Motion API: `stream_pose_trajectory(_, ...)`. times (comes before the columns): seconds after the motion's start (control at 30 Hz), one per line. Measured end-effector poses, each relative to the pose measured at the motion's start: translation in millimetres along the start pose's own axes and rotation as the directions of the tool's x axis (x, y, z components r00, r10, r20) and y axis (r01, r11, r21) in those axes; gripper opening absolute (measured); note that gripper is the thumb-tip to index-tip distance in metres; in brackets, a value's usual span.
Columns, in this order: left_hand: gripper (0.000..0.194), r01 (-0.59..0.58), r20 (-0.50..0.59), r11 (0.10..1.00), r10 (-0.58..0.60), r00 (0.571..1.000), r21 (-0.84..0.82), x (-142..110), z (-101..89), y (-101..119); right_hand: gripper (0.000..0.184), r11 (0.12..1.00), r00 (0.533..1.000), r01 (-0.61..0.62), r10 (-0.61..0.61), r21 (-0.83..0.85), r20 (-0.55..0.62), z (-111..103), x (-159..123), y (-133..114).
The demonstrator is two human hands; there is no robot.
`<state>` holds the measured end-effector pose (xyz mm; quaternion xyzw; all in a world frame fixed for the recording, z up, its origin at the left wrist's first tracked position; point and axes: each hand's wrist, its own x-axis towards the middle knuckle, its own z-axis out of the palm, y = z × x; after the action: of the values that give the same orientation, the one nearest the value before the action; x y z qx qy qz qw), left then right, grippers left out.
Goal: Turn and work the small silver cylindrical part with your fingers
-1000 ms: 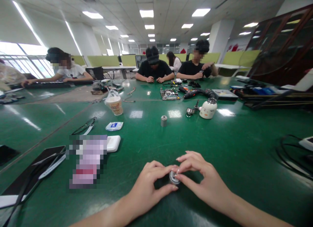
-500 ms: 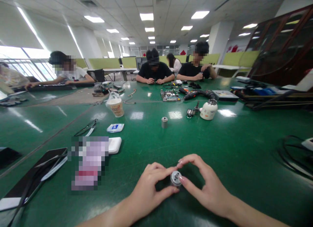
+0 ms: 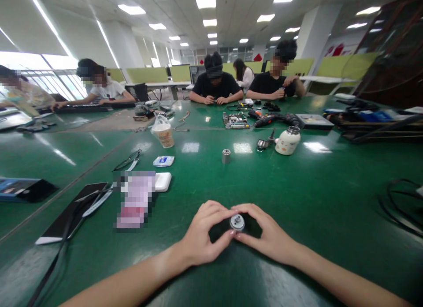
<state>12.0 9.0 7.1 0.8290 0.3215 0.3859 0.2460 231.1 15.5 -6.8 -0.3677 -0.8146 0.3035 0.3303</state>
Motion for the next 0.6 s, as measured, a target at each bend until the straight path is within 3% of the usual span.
stream_pose_trajectory(0.27, 0.032, 0.049, -0.056, 0.995, -0.044, 0.997, 0.083, 0.9, 4.3, -2.9, 0.038, 0.981, 0.991, 0.127, -0.120, -0.147, 0.052, -1.4, 1.0, -5.1)
stream_pose_trajectory(0.6, 0.015, 0.062, -0.127, 0.996, -0.053, 0.990, 0.066, 18.1, 1.0, 2.2, 0.034, 0.945, 0.987, 0.158, -0.145, -0.285, 0.066, 2.2, 0.2, -7.0)
